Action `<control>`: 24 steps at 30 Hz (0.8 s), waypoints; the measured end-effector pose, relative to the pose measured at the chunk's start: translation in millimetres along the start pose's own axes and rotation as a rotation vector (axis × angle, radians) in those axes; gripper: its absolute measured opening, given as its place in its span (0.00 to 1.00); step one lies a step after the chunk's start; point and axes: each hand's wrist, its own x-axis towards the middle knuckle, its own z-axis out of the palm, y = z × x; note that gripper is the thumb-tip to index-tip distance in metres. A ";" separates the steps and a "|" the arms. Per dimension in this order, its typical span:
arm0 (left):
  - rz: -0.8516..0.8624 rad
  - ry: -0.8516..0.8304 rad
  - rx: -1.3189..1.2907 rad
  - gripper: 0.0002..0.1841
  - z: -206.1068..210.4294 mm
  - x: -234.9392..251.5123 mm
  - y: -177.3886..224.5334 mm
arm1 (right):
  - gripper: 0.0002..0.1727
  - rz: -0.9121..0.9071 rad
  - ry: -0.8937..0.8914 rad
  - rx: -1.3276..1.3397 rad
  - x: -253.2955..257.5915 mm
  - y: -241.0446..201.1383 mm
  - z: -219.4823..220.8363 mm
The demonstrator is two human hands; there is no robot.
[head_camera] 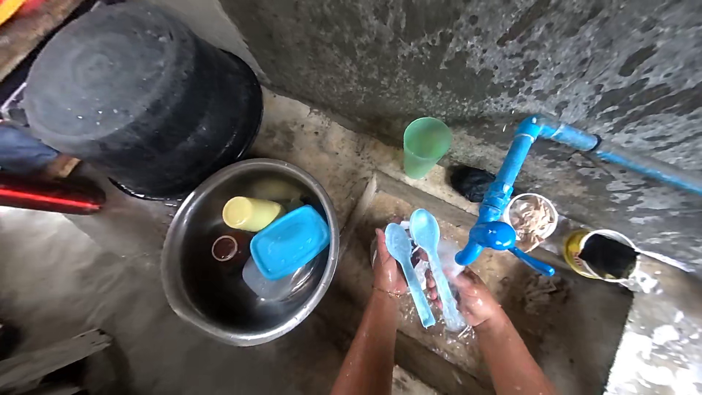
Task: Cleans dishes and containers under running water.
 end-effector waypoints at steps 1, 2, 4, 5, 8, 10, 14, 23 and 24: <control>-0.028 -0.033 -0.002 0.37 -1.4 0.3 -3.2 | 0.19 -0.009 -0.031 0.030 -2.3 -0.5 -0.3; -0.053 -0.047 0.016 0.37 -1.6 -0.3 -6.7 | 0.18 -0.018 -0.043 0.051 -5.6 -0.9 0.2; -0.080 -0.038 0.071 0.35 4.3 -2.2 -15.9 | 0.14 -0.044 -0.026 0.049 -13.7 -2.1 3.4; -0.090 -0.022 0.108 0.33 9.1 -3.9 -20.0 | 0.13 -0.047 0.007 0.027 -18.4 -2.9 5.2; -0.095 -0.007 0.115 0.31 21.5 -6.0 -32.9 | 0.16 -0.040 0.126 -0.106 -36.3 -5.7 6.1; -0.074 -0.036 0.086 0.29 25.2 -5.1 -36.8 | 0.17 -0.061 0.223 -0.280 -51.5 -8.1 5.1; -0.065 0.012 0.189 0.29 24.6 -4.6 -40.2 | 0.22 -0.297 0.409 -0.902 -68.2 6.2 2.1; 0.122 0.197 0.649 0.29 22.1 -31.6 -14.2 | 0.23 -0.449 0.456 -1.075 -33.1 41.5 14.3; 0.178 0.162 0.652 0.30 20.5 -33.2 -1.7 | 0.26 -0.400 0.429 -0.997 -27.5 40.0 9.5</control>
